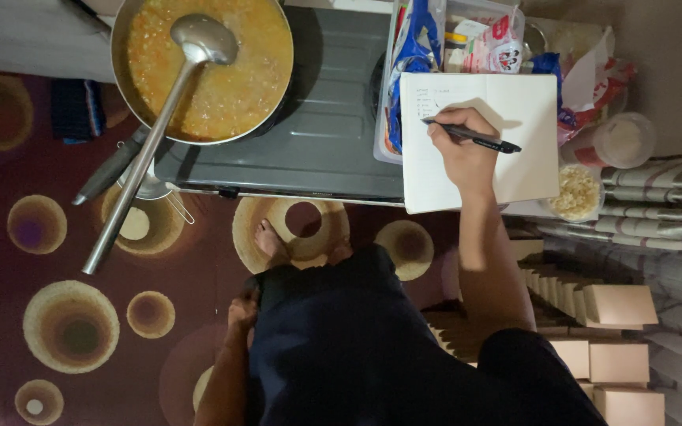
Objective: Writing notes on a notepad and stirring a large pot of soup on a stove.
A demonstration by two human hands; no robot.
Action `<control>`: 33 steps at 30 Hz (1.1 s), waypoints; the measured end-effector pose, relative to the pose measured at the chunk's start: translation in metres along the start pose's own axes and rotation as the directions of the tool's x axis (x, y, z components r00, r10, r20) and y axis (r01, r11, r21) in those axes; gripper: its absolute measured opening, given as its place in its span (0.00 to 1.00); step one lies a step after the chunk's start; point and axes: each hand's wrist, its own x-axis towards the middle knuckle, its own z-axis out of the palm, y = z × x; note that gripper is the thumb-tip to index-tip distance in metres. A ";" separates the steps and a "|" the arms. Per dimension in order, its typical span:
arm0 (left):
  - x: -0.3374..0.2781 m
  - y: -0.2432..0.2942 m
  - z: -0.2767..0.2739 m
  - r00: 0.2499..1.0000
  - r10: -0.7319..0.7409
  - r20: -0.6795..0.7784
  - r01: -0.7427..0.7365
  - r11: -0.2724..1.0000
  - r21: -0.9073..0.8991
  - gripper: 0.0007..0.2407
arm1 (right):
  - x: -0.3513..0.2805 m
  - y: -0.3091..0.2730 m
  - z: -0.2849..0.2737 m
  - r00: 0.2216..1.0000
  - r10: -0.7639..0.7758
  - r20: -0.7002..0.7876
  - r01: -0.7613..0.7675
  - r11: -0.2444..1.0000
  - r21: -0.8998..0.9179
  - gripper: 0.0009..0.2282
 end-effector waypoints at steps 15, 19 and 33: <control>0.001 0.008 0.014 0.883 0.062 -0.465 -0.036 0.997 0.063 0.28 | 0.000 -0.010 -0.002 0.998 0.064 0.017 -0.064 0.998 -0.015 0.07; -0.017 0.012 0.013 0.964 -0.066 -0.256 0.029 0.989 -0.147 0.25 | -0.001 -0.012 -0.001 0.997 0.070 0.020 -0.070 0.997 -0.023 0.06; -0.023 0.025 0.013 0.987 -0.035 -0.156 0.048 0.996 0.078 0.24 | -0.001 -0.017 0.002 0.999 0.017 0.037 -0.016 1.000 -0.017 0.06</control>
